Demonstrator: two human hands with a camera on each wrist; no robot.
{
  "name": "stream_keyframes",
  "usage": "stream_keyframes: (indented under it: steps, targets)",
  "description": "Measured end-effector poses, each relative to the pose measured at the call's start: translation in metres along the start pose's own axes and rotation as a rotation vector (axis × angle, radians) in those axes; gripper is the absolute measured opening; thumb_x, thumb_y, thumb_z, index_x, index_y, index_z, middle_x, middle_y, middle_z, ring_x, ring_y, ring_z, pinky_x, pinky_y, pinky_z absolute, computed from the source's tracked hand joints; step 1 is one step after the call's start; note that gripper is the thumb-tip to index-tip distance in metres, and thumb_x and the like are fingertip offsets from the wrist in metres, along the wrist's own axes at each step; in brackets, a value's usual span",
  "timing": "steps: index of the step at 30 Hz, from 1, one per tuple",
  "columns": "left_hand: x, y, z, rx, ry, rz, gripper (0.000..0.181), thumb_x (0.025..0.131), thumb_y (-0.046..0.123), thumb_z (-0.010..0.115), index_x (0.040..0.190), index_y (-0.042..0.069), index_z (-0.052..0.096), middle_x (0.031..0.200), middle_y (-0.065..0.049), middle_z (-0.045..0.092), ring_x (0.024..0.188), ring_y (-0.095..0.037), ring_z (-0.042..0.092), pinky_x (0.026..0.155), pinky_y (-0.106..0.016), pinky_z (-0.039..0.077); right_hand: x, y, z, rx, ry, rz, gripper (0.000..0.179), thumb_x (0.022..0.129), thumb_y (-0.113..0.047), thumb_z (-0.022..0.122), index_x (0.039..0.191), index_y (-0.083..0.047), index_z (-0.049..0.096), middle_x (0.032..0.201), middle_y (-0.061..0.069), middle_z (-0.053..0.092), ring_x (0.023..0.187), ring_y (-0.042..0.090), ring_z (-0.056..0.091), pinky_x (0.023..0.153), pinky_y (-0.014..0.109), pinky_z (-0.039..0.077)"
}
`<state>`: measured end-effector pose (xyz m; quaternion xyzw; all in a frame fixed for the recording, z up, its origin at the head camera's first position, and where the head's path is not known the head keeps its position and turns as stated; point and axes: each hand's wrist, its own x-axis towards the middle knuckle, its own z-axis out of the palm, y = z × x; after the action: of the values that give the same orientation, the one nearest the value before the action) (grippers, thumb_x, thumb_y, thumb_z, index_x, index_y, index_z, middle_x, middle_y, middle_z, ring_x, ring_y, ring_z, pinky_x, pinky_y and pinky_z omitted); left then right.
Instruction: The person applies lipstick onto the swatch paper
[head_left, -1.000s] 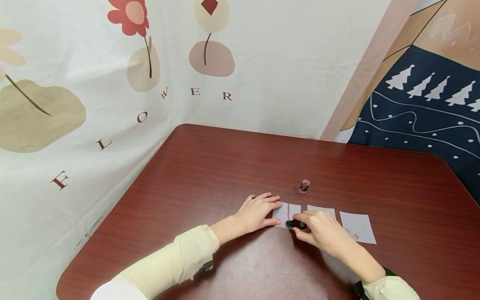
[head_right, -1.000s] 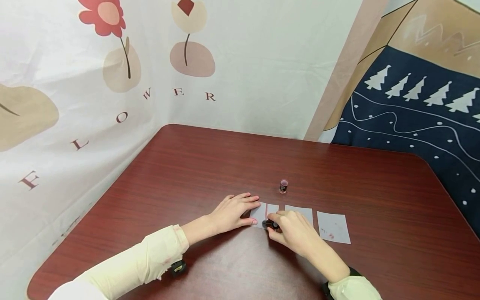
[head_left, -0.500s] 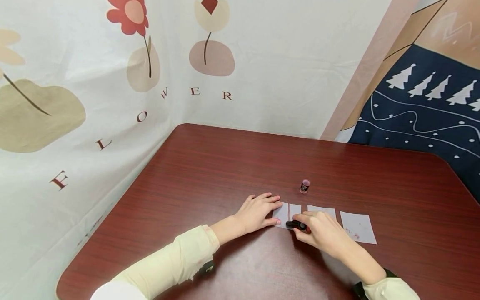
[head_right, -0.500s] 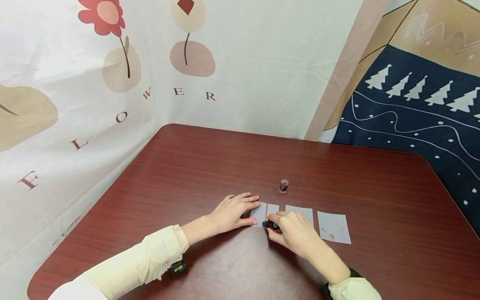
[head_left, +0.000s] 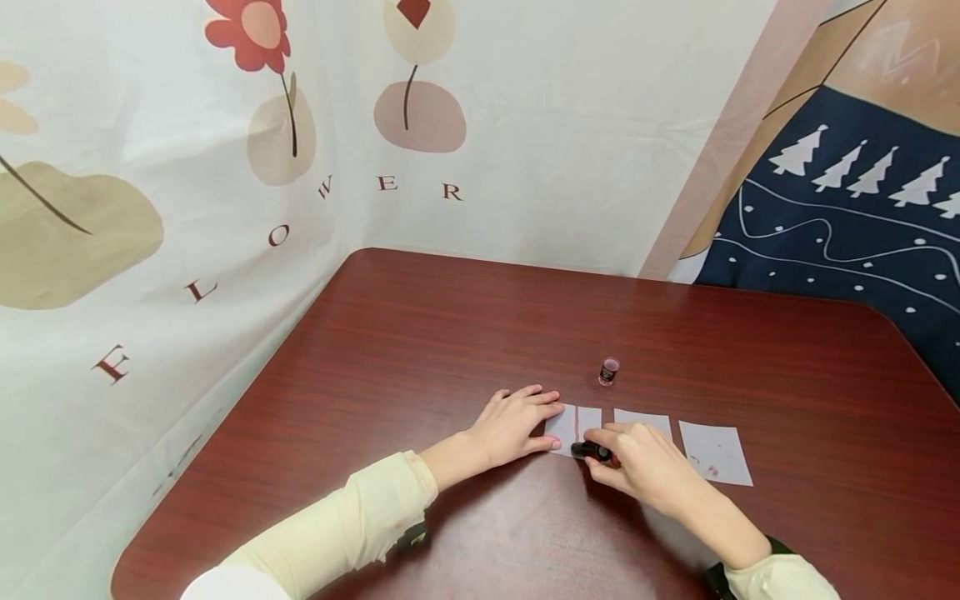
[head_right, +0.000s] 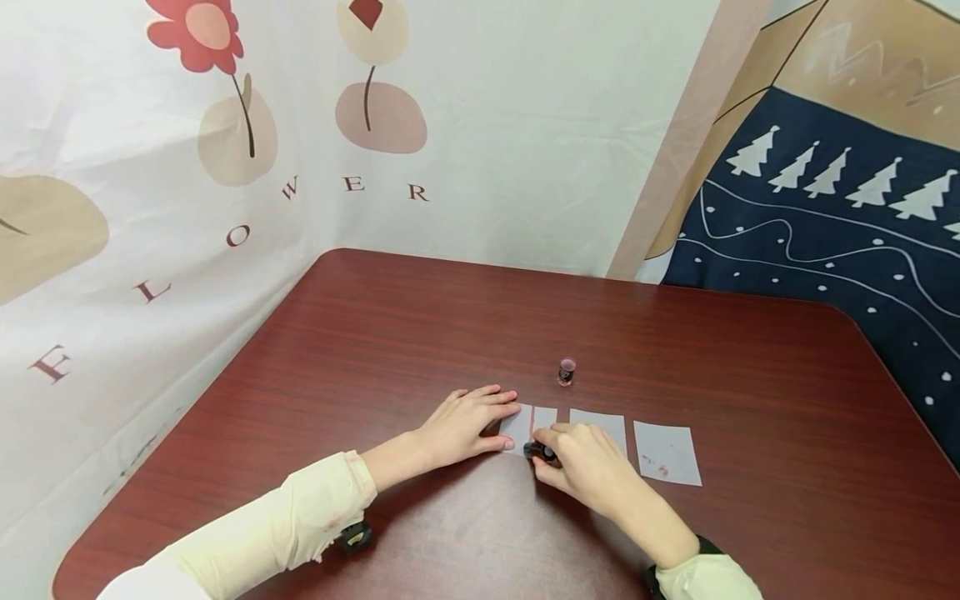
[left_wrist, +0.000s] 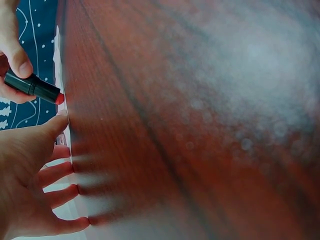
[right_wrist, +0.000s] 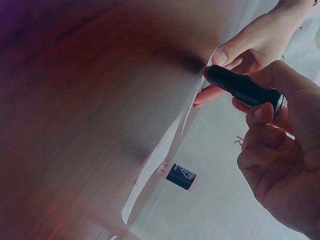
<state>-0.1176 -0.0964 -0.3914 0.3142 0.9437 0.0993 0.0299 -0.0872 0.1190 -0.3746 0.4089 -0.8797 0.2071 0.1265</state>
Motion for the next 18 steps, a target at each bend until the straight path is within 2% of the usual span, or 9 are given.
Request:
stream_keyframes:
  steps: [18]
  targets:
    - [-0.0007,0.0013,-0.0009,0.011,0.002,-0.004,0.053,0.087,0.048,0.058,0.132,0.021,0.055,0.140,0.005,0.044,0.131,-0.019,0.036,0.095,-0.049,0.034,-0.0001,-0.0014,-0.0018,-0.013,0.017,-0.026,0.012,0.073,-0.011,0.070,0.085,-0.008,0.068,0.068,-0.008,0.059,0.049,-0.006,0.037,0.042,0.014,0.031]
